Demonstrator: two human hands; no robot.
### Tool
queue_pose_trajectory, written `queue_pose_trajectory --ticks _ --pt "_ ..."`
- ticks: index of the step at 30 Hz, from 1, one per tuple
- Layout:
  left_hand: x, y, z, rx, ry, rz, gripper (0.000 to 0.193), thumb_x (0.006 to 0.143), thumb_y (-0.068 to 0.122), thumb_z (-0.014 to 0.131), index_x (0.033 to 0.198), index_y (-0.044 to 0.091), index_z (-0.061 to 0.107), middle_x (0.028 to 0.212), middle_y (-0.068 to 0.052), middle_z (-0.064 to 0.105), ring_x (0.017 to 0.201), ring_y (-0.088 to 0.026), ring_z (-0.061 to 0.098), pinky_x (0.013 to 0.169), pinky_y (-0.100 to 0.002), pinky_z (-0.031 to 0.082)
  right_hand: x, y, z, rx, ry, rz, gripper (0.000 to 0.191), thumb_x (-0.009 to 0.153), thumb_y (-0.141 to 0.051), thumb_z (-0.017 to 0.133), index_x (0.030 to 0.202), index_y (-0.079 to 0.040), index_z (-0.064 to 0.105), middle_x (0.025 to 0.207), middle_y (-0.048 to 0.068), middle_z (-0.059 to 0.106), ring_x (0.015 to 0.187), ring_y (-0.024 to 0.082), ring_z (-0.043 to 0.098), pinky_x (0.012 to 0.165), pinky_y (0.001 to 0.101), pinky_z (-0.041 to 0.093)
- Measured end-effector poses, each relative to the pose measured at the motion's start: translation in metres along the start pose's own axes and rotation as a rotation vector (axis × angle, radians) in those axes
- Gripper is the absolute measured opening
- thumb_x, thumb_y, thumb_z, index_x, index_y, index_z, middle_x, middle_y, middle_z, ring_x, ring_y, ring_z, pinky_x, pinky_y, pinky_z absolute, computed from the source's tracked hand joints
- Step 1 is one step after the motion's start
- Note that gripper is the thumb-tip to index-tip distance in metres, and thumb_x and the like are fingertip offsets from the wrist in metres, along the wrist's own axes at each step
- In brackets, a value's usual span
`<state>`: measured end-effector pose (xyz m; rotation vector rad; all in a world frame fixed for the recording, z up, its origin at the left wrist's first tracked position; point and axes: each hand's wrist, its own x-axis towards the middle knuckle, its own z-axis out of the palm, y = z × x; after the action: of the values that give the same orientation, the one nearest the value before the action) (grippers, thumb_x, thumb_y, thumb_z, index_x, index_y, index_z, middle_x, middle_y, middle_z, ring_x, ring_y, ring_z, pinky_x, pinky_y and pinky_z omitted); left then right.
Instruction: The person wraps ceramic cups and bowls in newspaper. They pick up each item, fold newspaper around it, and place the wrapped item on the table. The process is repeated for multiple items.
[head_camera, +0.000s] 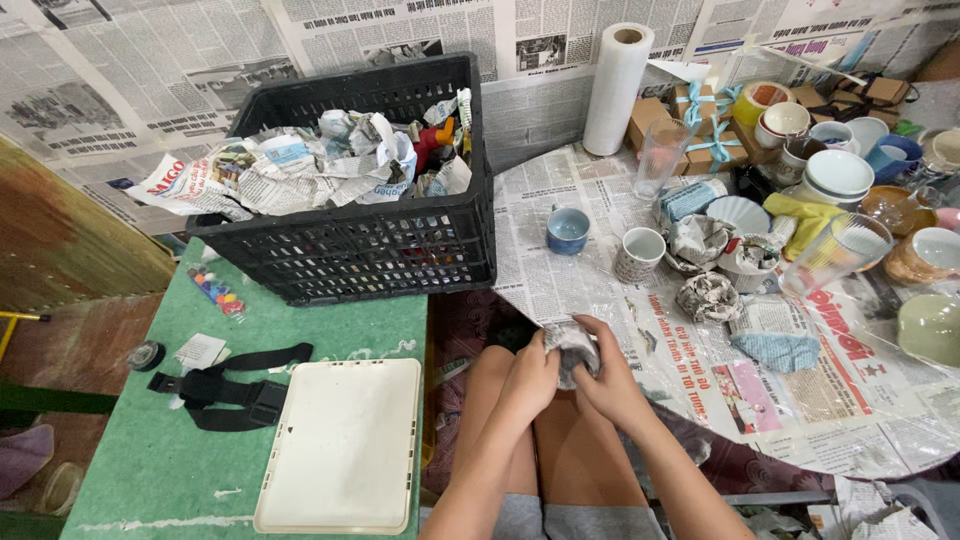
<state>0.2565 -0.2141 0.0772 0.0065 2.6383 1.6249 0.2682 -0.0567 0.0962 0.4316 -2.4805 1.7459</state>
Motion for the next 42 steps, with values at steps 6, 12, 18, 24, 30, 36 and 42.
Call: queue_pose_trajectory --ticks 6,12,18,24,30,36,42 --pt "0.025 -0.017 0.017 -0.210 0.027 -0.079 0.043 0.095 0.015 0.054 0.135 0.000 0.049 0.112 -0.029 0.070 0.106 -0.045 0.068 0.091 -0.049 0.053 0.020 0.016 0.012 0.028 0.093 -0.005 0.061 0.086 0.010 0.045 0.145 -0.005 0.047 0.147 0.018 0.051 0.143 0.031 0.044 0.116 0.0386 0.033" --pt "0.040 -0.036 0.034 -0.235 0.096 -0.031 0.052 0.092 0.006 0.056 0.141 -0.001 0.043 0.121 -0.028 0.068 0.113 -0.043 0.066 0.093 -0.046 0.052 0.031 0.015 0.028 -0.011 0.226 0.044 0.060 0.082 0.013 0.041 0.138 -0.003 0.056 0.137 0.018 0.059 0.136 0.030 0.053 0.116 0.0366 0.037" --pt "0.052 -0.053 0.031 -0.418 0.039 0.007 0.053 0.095 0.011 0.052 0.144 0.000 0.039 0.125 -0.025 0.065 0.117 -0.038 0.066 0.098 -0.043 0.051 0.048 0.016 0.030 -0.038 0.136 0.065 0.059 0.081 0.010 0.048 0.139 -0.004 0.054 0.137 0.018 0.058 0.134 0.030 0.054 0.114 0.0362 0.038" --pt "0.055 -0.066 0.010 -0.328 -0.056 -0.139 0.055 0.103 0.027 0.040 0.155 0.010 0.032 0.126 -0.026 0.064 0.114 -0.039 0.065 0.100 -0.044 0.048 0.056 0.028 0.032 -0.008 0.006 0.033 0.059 0.091 0.001 0.056 0.148 -0.005 0.043 0.148 0.020 0.049 0.142 0.034 0.044 0.115 0.0401 0.031" --pt "0.055 -0.053 0.007 -0.075 -0.049 -0.227 0.058 0.103 0.028 0.041 0.158 0.017 0.027 0.124 -0.030 0.065 0.110 -0.045 0.065 0.096 -0.048 0.049 0.063 0.035 0.039 -0.090 0.017 0.108 0.060 0.092 0.005 0.042 0.151 -0.009 0.045 0.151 0.018 0.051 0.144 0.032 0.047 0.118 0.0394 0.036" --pt "0.055 -0.028 -0.010 -0.262 -0.065 -0.242 0.066 0.101 0.025 0.044 0.161 0.021 0.017 0.128 -0.031 0.063 0.113 -0.043 0.065 0.097 -0.048 0.049 0.063 0.032 0.038 -0.121 -0.015 0.057 0.063 0.088 0.001 0.049 0.150 -0.006 0.040 0.148 0.021 0.047 0.141 0.037 0.046 0.115 0.0415 0.036" --pt "0.053 -0.031 -0.006 -0.343 -0.038 -0.166 0.057 0.103 0.028 0.047 0.158 0.021 0.032 0.134 -0.026 0.061 0.123 -0.034 0.061 0.104 -0.041 0.045 0.056 0.037 0.035 -0.124 -0.078 -0.008 0.075 0.081 -0.005 0.059 0.150 -0.004 0.031 0.148 0.023 0.040 0.143 0.039 0.040 0.117 0.0420 0.033"
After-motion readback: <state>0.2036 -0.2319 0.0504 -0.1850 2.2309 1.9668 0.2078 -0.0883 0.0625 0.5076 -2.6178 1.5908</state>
